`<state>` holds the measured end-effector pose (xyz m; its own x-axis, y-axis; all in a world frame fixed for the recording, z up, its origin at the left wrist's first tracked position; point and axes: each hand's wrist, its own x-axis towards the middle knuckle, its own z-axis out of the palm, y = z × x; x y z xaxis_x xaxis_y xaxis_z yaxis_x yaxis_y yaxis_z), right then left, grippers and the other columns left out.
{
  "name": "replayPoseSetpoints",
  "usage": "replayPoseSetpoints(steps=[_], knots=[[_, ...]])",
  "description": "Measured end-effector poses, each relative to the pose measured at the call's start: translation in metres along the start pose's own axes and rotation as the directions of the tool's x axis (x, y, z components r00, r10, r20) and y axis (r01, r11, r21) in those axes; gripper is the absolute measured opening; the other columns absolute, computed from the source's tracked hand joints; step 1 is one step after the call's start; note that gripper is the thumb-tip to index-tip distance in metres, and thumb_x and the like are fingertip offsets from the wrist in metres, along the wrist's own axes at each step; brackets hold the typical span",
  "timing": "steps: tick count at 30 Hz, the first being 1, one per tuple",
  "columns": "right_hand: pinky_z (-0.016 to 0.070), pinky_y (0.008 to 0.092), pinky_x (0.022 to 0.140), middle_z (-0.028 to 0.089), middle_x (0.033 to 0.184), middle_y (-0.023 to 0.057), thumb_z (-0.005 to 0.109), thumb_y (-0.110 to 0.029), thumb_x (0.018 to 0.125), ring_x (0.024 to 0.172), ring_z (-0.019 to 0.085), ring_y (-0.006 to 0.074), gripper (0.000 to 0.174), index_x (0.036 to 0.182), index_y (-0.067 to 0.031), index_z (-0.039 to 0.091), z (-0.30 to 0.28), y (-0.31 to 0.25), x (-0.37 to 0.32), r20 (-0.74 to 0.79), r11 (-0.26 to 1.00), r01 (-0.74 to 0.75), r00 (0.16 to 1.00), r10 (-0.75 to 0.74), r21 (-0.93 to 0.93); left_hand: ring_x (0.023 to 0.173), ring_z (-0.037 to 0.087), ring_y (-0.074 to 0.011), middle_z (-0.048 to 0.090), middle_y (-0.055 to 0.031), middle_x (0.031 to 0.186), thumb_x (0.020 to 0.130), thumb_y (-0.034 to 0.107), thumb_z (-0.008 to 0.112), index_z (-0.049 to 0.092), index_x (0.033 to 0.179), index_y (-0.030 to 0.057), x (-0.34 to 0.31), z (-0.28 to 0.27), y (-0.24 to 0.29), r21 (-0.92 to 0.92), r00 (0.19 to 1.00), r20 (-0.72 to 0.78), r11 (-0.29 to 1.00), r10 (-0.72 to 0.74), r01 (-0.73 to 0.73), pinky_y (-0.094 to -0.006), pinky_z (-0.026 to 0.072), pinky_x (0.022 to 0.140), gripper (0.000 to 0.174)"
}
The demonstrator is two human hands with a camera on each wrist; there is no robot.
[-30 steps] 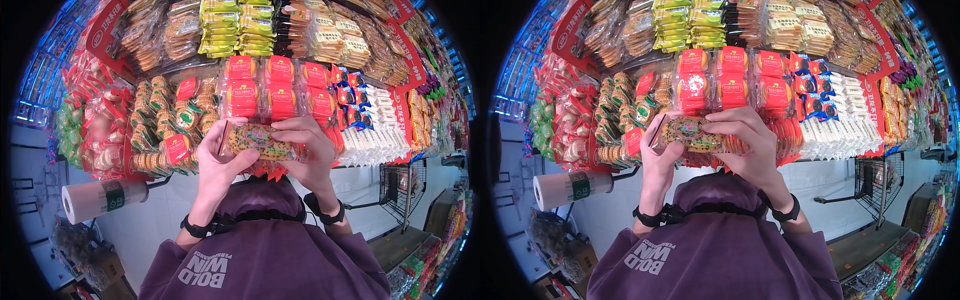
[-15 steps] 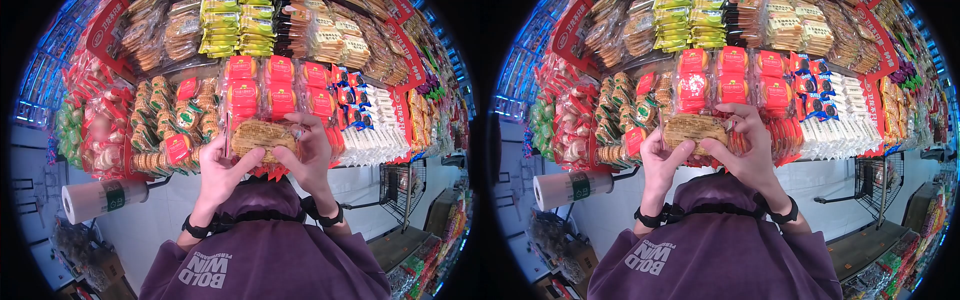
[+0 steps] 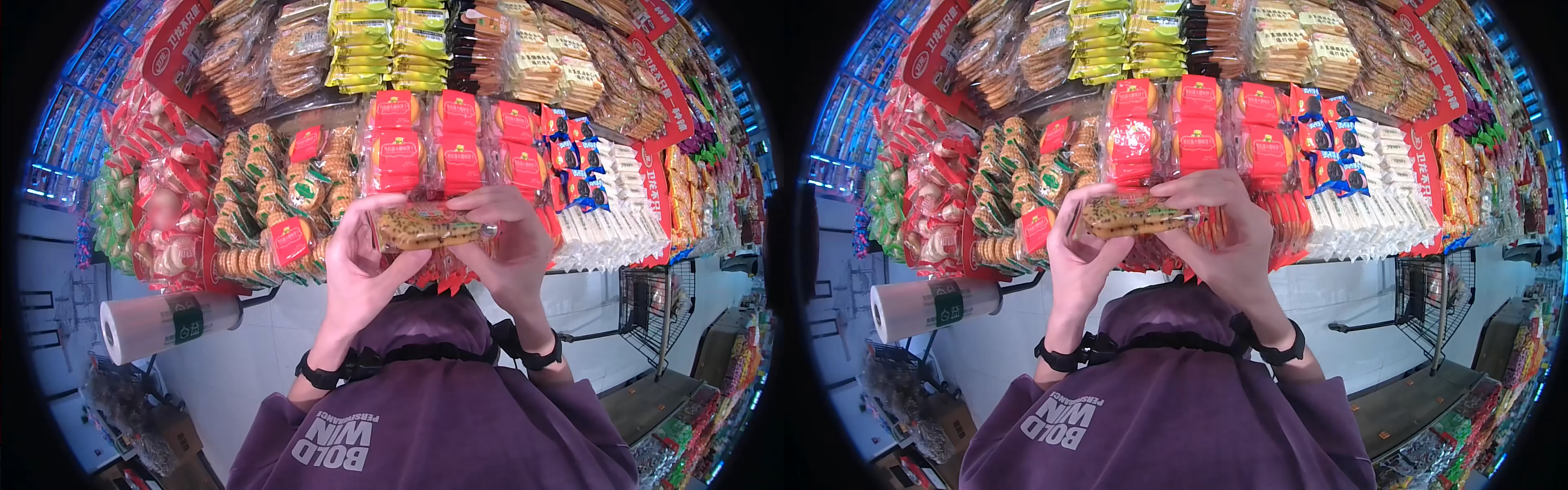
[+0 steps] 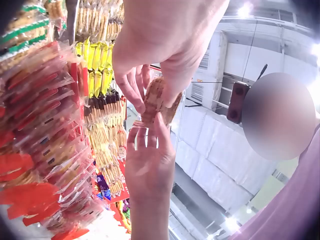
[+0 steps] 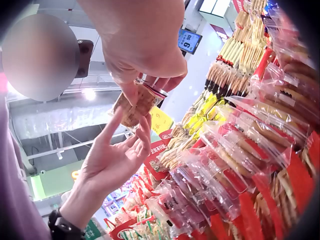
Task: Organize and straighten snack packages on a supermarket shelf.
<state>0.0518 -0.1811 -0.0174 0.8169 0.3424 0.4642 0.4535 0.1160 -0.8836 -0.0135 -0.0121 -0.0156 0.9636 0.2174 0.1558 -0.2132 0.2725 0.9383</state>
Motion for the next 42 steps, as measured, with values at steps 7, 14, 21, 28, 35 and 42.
replayPoseSetpoints(steps=[7,14,21,28,35,42], knots=[[0.0448,0.0365,0.092,0.065,0.121,0.0080,0.073,0.007,0.065,0.111,0.057,0.0277,0.029,0.084,-0.0129,0.067,-0.003,0.000,0.003,0.002,0.926,0.226,0.972,-0.237,-0.302,0.121,0.054,-0.0238,0.052,-0.0215,0.134,0.071,-0.010,0.077,0.043,0.129,-0.0023,0.004,-0.006,0.004,-0.011,0.983,0.157,0.995,0.099,-0.098,-0.0354,0.0463,0.102,0.068],[0.0488,0.0354,0.088,0.060,0.125,0.0141,0.070,0.008,0.067,0.112,0.057,0.0268,0.025,0.084,-0.0103,0.067,0.006,-0.010,0.003,-0.090,0.976,0.110,0.988,-0.129,-0.189,0.117,0.058,-0.0238,0.054,-0.0227,0.131,0.074,-0.013,0.073,0.045,0.127,-0.0034,0.004,-0.004,0.008,0.058,0.996,0.057,0.996,0.067,-0.070,-0.0371,0.0488,0.100,0.060],[0.0488,0.0327,0.088,0.067,0.112,0.0146,0.070,0.008,0.069,0.101,0.064,0.0230,0.019,0.079,-0.0051,0.061,-0.001,-0.001,-0.004,-0.039,1.000,-0.019,0.999,0.019,0.001,0.109,0.063,-0.0274,0.065,-0.0228,0.112,0.076,-0.016,0.068,0.058,0.109,-0.0069,0.003,-0.009,0.001,0.032,0.980,0.116,0.986,0.160,-0.165,-0.0375,0.0500,0.098,0.035],[0.0476,0.0331,0.086,0.072,0.102,0.0111,0.072,0.006,0.067,0.098,0.066,0.0218,0.020,0.076,-0.0072,0.059,-0.002,0.002,-0.002,-0.034,0.990,0.091,0.995,-0.095,-0.104,0.108,0.063,-0.0308,0.066,-0.0237,0.110,0.069,-0.019,0.066,0.064,0.098,-0.0057,0.008,-0.014,-0.003,0.075,0.941,0.170,0.948,0.293,-0.309,-0.0392,0.0499,0.095,0.032],[0.0454,0.0344,0.089,0.073,0.102,0.0076,0.074,0.006,0.061,0.104,0.063,0.0246,0.026,0.066,-0.0100,0.053,-0.011,0.004,0.001,0.015,0.966,0.182,0.983,-0.183,-0.186,0.116,0.057,-0.0293,0.064,-0.0185,0.117,0.060,-0.015,0.068,0.070,0.087,0.0024,0.013,-0.013,-0.004,0.288,0.914,0.138,0.867,0.382,-0.406,-0.0412,0.0442,0.098,0.032],[0.0453,0.0354,0.089,0.073,0.101,0.0049,0.074,0.006,0.057,0.102,0.059,0.0246,0.029,0.062,-0.0116,0.052,-0.015,0.004,0.002,-0.008,0.962,0.198,0.979,-0.203,-0.188,0.115,0.056,-0.0285,0.063,-0.0172,0.120,0.054,-0.012,0.065,0.073,0.078,0.0066,0.013,-0.014,-0.008,0.358,0.916,0.098,0.845,0.390,-0.398,-0.0390,0.0449,0.095,0.032]])
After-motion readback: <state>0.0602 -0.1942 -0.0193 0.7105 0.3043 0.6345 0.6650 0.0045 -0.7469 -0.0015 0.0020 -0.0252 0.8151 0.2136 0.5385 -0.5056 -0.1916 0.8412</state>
